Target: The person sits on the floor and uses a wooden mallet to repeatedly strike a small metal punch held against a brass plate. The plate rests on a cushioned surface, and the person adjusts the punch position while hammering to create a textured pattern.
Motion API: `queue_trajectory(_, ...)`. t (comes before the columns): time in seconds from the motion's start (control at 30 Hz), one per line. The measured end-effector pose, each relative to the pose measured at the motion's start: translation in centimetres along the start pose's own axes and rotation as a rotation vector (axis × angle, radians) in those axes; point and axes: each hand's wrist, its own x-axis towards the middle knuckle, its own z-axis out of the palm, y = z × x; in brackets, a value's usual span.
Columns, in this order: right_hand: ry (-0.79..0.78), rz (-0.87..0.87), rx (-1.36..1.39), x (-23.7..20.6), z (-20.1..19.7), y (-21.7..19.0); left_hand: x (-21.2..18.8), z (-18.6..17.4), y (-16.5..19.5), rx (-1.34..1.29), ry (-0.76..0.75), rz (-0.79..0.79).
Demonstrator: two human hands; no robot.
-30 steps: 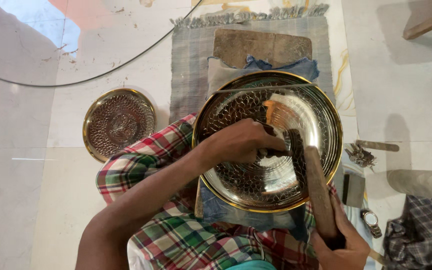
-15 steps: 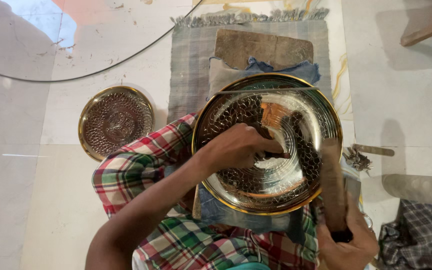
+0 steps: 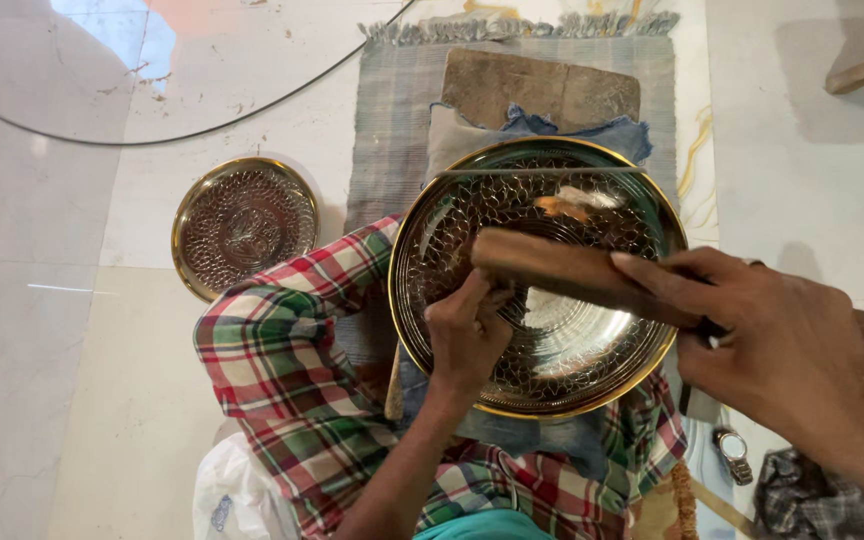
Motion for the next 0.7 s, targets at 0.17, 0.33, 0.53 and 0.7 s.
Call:
queue_trajectory(0.17,0.009,-0.106,0.014,0.8,-3.5,-1.7,-0.6,1.0,0.6,-0.089,0.138,-0.073)
queue_trajectory(0.33,0.061,-0.191,0.284,0.7,-4.8,-3.3,-1.0,1.0,0.3,-0.14,0.154,-0.082)
queue_trajectory(0.53,-0.063,-0.08,0.221,1.1,-4.5,-3.7,-1.4,1.5,-1.0,-0.027,0.198,-0.072)
queue_trajectory(0.7,0.046,-0.202,0.238,1.5,-4.0,-3.4,-1.3,1.5,-0.8,-0.11,0.208,-0.063)
